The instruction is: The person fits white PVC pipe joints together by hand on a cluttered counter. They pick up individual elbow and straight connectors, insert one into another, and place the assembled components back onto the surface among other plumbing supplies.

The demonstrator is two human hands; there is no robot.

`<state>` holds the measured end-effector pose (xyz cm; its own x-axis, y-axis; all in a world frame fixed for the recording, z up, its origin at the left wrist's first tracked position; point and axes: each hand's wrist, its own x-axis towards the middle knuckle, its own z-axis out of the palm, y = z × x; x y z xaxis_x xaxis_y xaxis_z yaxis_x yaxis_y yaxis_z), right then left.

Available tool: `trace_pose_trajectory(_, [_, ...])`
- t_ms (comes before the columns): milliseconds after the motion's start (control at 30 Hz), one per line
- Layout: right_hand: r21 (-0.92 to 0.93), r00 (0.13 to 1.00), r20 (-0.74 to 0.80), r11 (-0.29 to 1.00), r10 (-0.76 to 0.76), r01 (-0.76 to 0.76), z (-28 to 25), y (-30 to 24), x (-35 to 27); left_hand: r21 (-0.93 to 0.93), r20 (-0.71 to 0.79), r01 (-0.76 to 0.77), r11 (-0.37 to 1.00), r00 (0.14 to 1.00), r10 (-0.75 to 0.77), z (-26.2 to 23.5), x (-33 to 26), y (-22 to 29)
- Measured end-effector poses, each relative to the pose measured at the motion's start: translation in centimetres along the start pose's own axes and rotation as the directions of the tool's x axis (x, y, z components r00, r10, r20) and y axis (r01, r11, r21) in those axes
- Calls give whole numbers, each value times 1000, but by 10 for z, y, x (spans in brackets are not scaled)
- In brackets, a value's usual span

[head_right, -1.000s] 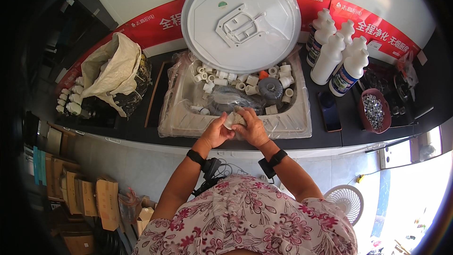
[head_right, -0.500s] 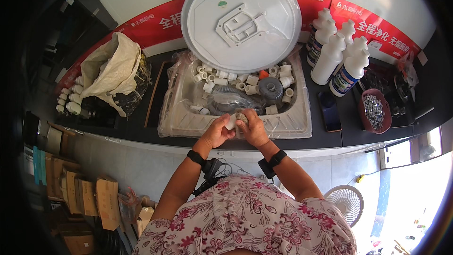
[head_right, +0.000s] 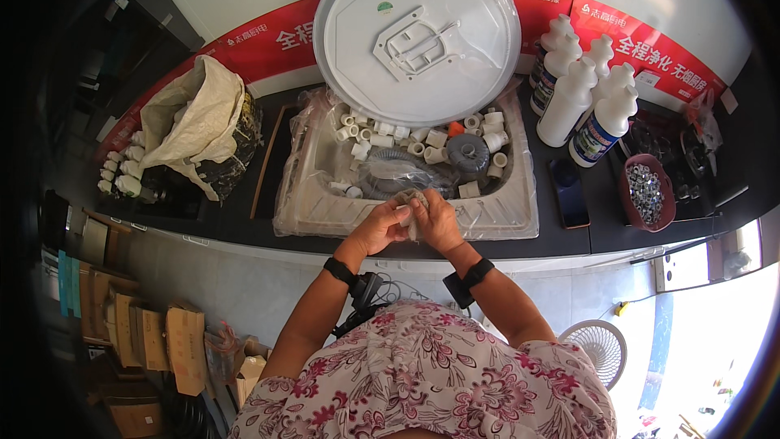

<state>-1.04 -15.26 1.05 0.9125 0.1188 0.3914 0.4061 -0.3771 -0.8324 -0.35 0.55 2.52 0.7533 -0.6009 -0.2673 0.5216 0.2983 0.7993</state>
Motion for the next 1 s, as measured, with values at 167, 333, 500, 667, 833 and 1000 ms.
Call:
trace_pose_trajectory(167, [158,998,31,986,55,-59,-2,1,1,-38,-13,3,999,1000,-3,-9,2,-6])
trace_pose_trajectory(333, [1,966,31,967,-256,256,-5,-6,4,-163,-8,36,986,999,-38,-16,-2,-2])
trace_pose_trajectory(500, [33,981,17,981,-194,193,-1,-3,1,-134,0,22,991,1000,-22,-10,0,-1])
trace_pose_trajectory(667, [143,999,-21,989,-25,28,1,3,2,-81,35,9,997,999,-6,-14,2,-5])
trace_pose_trajectory(833, [207,985,34,963,169,-173,-3,7,2,-82,-10,7,997,1000,-8,-14,2,-7])
trace_pose_trajectory(1000, [305,996,-84,950,-41,65,-4,-3,5,-201,-2,-19,979,1000,19,-15,1,-5])
